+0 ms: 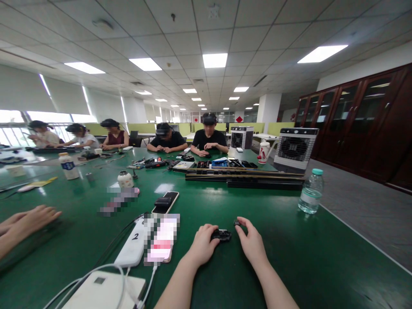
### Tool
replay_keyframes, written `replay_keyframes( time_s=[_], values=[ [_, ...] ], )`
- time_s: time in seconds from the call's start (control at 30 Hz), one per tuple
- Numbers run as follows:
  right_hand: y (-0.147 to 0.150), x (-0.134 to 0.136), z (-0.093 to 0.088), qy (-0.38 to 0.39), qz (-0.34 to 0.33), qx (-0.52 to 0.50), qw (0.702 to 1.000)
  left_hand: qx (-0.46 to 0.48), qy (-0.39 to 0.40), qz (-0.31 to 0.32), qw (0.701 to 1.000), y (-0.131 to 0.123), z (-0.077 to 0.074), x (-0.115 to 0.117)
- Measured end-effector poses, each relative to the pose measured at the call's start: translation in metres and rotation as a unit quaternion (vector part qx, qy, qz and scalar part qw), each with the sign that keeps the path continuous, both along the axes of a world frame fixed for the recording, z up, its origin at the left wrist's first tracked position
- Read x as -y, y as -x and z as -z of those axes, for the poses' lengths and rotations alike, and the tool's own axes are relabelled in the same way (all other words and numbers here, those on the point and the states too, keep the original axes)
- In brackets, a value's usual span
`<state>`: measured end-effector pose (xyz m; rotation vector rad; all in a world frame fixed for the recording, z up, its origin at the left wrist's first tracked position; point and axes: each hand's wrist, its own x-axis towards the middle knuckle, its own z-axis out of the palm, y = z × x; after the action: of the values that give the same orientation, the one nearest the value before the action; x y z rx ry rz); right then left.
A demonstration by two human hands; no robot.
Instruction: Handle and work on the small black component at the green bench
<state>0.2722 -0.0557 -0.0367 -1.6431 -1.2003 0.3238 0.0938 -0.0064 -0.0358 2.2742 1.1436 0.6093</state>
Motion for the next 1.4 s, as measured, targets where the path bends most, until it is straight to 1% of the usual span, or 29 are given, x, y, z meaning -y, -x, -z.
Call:
replay_keyframes(
  time_s=[0.17,0.33,0.47,0.63,0.87,0.97,1.13,1.4],
  values=[
    [-0.006,0.002,-0.005,-0.013,0.045,-0.009,0.999,-0.002,0.006,-0.002,1.000,0.000,-0.001,0.000],
    [-0.008,0.004,-0.010,-0.016,0.061,-0.006,0.998,0.008,0.006,0.000,1.000,0.000,0.004,-0.002],
    [-0.009,0.003,-0.008,-0.033,0.065,-0.002,0.997,0.009,0.010,-0.005,1.000,0.000,0.005,-0.003],
    [-0.008,0.000,-0.003,-0.014,0.028,0.034,0.999,0.009,0.015,-0.007,1.000,0.000,0.002,-0.002],
    [0.005,0.002,-0.003,0.034,-0.075,0.062,0.995,0.013,0.006,0.003,1.000,0.001,0.002,-0.001],
    [0.011,0.004,-0.004,0.037,-0.102,0.052,0.993,0.017,0.002,0.004,1.000,0.001,0.002,-0.001],
    [0.016,0.005,-0.006,0.024,-0.129,0.034,0.991,0.015,0.001,0.002,1.000,0.001,0.002,-0.001],
    [0.016,0.001,0.001,0.012,-0.147,0.060,0.987,0.010,-0.003,0.003,1.000,0.000,0.004,-0.002]
  ],
)
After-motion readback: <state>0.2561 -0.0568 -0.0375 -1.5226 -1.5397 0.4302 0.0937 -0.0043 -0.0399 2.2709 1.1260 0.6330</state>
